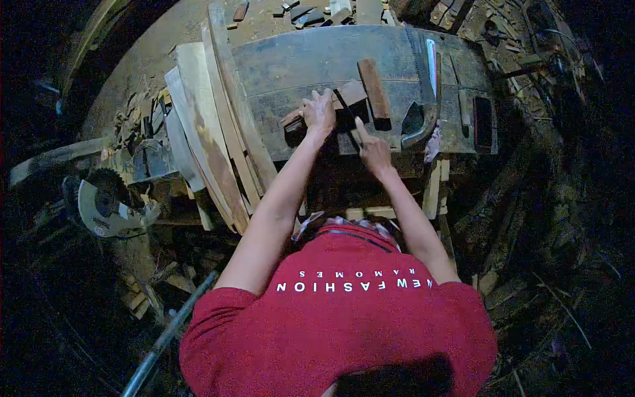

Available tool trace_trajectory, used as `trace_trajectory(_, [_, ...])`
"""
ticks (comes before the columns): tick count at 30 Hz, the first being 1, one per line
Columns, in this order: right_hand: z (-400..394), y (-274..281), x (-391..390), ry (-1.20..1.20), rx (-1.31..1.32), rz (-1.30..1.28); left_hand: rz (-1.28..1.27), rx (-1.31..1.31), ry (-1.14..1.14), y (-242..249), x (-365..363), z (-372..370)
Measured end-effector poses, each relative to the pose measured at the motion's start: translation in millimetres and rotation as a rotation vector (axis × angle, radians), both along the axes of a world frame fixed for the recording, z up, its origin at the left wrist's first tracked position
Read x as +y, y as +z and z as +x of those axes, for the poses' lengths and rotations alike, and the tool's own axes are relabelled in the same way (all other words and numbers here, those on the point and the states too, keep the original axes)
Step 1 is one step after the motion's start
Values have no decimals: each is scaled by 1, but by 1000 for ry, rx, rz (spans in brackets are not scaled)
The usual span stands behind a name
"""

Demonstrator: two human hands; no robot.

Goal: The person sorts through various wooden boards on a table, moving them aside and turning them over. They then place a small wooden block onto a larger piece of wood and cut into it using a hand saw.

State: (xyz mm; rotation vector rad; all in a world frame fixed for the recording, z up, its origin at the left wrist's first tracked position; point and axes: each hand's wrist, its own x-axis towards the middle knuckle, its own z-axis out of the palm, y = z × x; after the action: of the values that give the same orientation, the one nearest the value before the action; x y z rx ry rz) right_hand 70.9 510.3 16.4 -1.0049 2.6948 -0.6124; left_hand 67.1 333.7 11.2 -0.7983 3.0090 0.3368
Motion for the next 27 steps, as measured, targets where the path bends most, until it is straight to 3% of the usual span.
trace_trajectory(5, [-41, -41, -61, -29, 3, -115, 58, -66, -13, 8, -6, -5])
trace_trajectory(7, [-41, -33, -62, 13, 224, -303, 68, -27, -22, 6, -4, -2])
trace_trajectory(8, [-38, -29, -54, 9, 227, -300, 70, -25, -27, 4, -3, -2])
trace_trajectory(10, [-17, 9, -27, -15, -15, -90, 35, 56, -2, 2, -1, -1])
trace_trajectory(14, [15, -2, 24, -32, -108, -38, -91, 114, 2, -17, 0, 2])
trace_trajectory(20, [-26, -3, -30, -13, -59, -62, 14, -18, -4, -4, -3, -3])
trace_trajectory(23, [-46, -26, -60, -23, -63, -211, 1, -5, -8, -31, -8, -4])
trace_trajectory(27, [-27, -7, -38, -36, -69, -125, 30, -74, 0, 0, -2, -3])
